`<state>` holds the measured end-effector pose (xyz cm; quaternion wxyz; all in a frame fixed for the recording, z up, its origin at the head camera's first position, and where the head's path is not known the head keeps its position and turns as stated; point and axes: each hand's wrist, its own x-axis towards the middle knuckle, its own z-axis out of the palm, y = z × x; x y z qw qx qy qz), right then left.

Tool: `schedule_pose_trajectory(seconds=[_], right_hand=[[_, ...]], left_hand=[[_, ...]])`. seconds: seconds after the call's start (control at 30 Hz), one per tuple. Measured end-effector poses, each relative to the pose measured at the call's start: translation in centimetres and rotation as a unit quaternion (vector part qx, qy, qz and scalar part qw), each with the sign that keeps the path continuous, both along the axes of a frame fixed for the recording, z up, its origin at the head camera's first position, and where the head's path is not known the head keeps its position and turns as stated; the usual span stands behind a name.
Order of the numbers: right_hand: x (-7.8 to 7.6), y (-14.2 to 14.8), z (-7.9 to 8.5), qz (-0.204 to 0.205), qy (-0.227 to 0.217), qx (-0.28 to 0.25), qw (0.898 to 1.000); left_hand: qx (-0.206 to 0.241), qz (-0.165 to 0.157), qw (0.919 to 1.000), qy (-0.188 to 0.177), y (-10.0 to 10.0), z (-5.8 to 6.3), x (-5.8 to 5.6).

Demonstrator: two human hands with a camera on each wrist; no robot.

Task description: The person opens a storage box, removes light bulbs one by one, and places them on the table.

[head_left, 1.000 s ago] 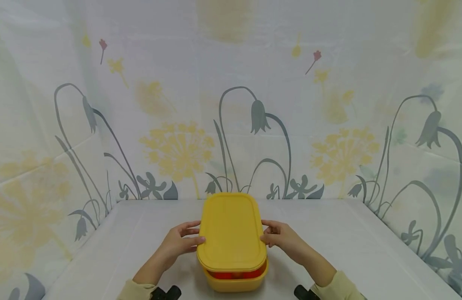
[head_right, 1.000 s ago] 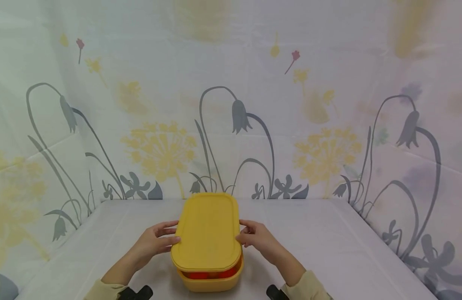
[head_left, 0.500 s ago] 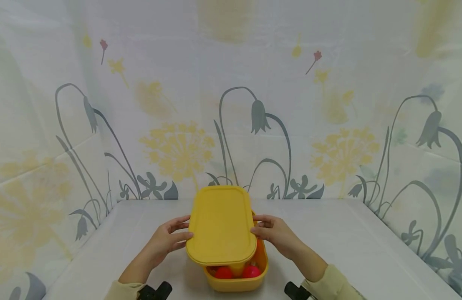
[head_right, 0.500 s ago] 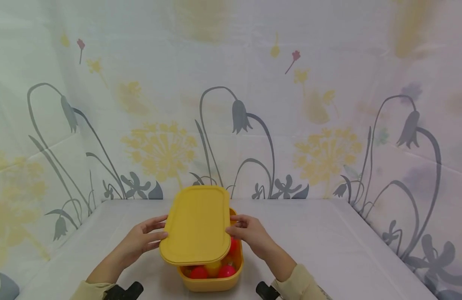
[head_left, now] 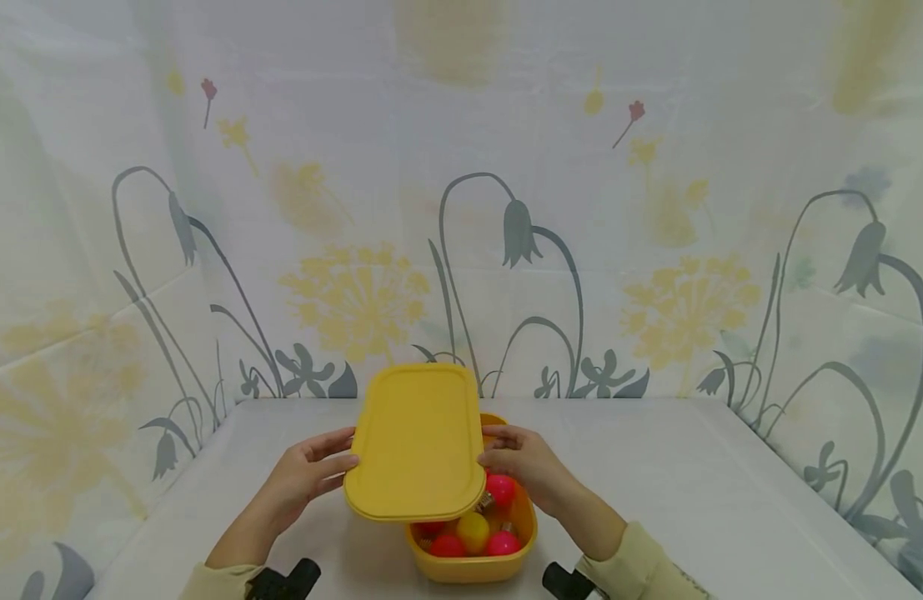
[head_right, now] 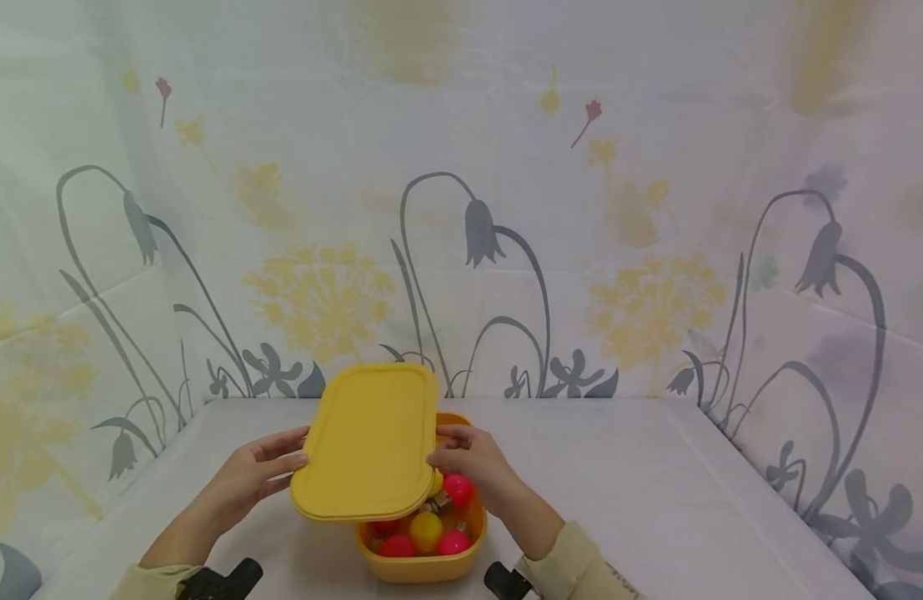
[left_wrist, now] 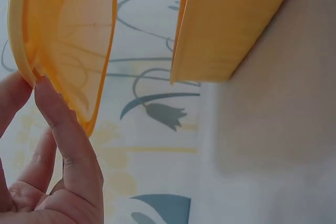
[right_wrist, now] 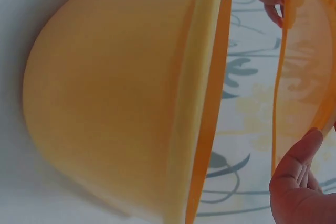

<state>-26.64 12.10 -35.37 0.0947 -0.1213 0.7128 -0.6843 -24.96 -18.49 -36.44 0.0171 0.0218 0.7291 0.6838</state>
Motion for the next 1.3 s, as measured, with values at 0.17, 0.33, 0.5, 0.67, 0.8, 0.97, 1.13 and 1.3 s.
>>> schedule_pose_trajectory(seconds=[0.17, 0.33, 0.5, 0.67, 0.8, 0.97, 1.13, 1.3], right_hand=[[0.2, -1.0, -0.1, 0.003, 0.002, 0.014, 1.000], [0.2, -2.0, -0.4, 0.014, 0.004, 0.016, 1.000], [0.3, -3.3, -0.9, 0.025, 0.006, -0.001, 1.000], [0.7, -4.6, -1.1, 0.036, 0.019, -0.014, 0.999], [1.1, -6.0, -1.1, 0.028, 0.013, -0.023, 0.999], [1.5, -7.7, -1.3, 0.017, -0.020, -0.051, 0.998], [1.8, -9.0, -1.8, 0.010, -0.021, -0.077, 0.997], [2.2, -10.1, -2.0, -0.003, -0.019, -0.082, 0.996]], left_hand=[[-0.002, 0.000, 1.0000, -0.006, -1.1, -0.2, -0.1], [-0.003, -0.001, 0.9999, -0.012, -2.5, -0.2, -0.1], [-0.011, -0.009, 0.9998, -0.016, -3.9, -0.1, 0.3], [-0.028, -0.013, 0.9993, -0.021, -5.4, -0.1, 0.8], [-0.033, -0.011, 0.9990, -0.029, -6.7, -0.2, 1.3], [-0.041, -0.009, 0.9983, -0.039, -8.2, -0.5, 1.6], [-0.040, -0.021, 0.9983, -0.038, -9.4, -0.6, 1.8], [-0.041, -0.024, 0.9981, -0.039, -10.1, -0.9, 1.7]])
